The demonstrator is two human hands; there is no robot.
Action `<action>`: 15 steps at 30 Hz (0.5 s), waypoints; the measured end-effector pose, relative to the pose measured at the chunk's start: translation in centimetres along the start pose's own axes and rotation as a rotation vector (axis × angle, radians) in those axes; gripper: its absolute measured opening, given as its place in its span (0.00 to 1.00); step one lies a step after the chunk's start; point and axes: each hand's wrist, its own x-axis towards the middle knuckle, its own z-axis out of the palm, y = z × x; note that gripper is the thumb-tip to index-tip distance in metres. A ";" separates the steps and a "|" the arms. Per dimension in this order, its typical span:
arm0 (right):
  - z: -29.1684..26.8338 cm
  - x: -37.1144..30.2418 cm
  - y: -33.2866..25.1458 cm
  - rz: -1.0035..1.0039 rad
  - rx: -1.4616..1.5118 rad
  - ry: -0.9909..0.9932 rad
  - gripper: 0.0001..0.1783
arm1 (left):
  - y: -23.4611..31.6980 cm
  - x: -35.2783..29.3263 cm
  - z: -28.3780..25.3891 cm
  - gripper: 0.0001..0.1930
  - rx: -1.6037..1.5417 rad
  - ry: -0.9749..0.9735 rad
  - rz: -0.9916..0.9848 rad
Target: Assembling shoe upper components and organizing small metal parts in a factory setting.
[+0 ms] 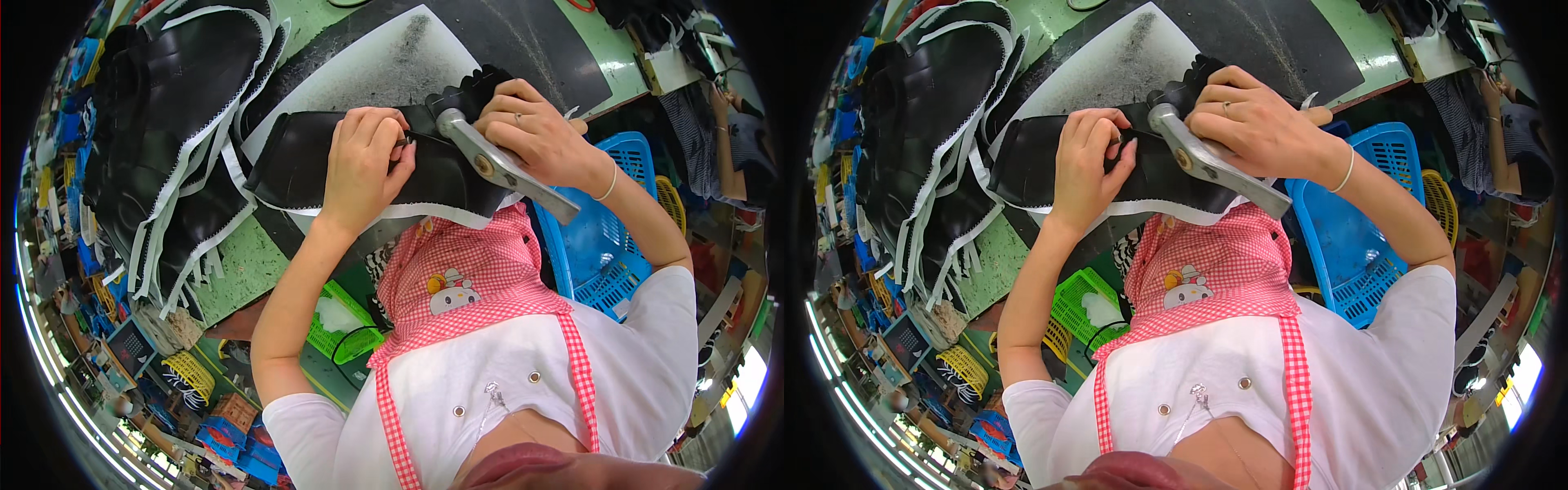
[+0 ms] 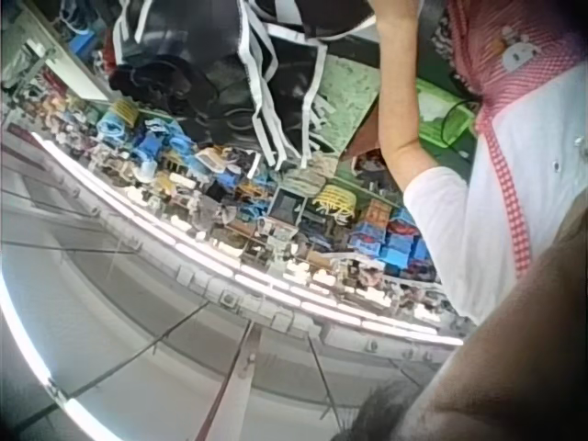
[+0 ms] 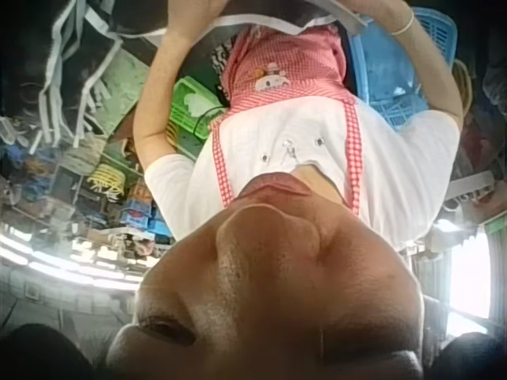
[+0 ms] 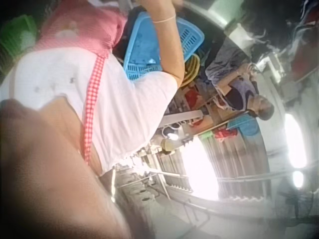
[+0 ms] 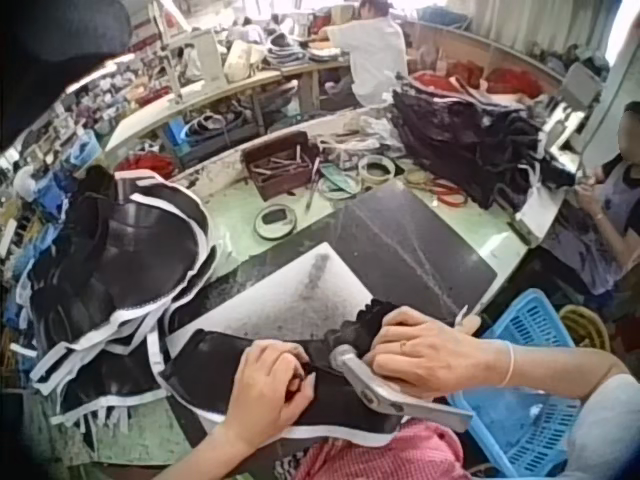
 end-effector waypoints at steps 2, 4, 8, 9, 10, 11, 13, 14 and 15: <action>0.2 0.7 -0.2 0.038 0.019 -0.011 0.09 | 0.1 0.0 -0.1 0.12 -0.007 -0.010 -0.004; 0.3 1.1 0.6 0.109 0.036 -0.044 0.10 | 0.2 0.1 -0.2 0.12 -0.012 -0.020 -0.011; 0.9 1.6 0.7 0.278 -0.002 0.035 0.21 | 0.3 0.2 0.0 0.15 -0.003 0.019 -0.013; 1.2 1.4 0.8 0.353 -0.030 0.081 0.26 | 0.3 0.3 0.0 0.14 0.003 0.026 -0.002; 1.6 1.3 1.2 0.316 -0.068 0.085 0.30 | 0.3 0.2 0.0 0.14 0.002 0.025 -0.003; 1.5 1.4 1.0 0.319 -0.067 0.083 0.30 | 0.3 0.2 0.0 0.13 -0.009 0.044 0.023; 1.2 2.0 0.5 0.424 -0.074 0.052 0.24 | 0.2 0.0 0.1 0.13 -0.024 0.061 0.048; 1.2 2.1 0.4 0.428 -0.074 0.052 0.24 | 0.2 -0.1 0.0 0.12 -0.001 0.034 0.132; 1.2 2.2 0.4 0.446 -0.057 0.053 0.24 | 0.2 -0.1 0.0 0.11 0.022 0.008 0.216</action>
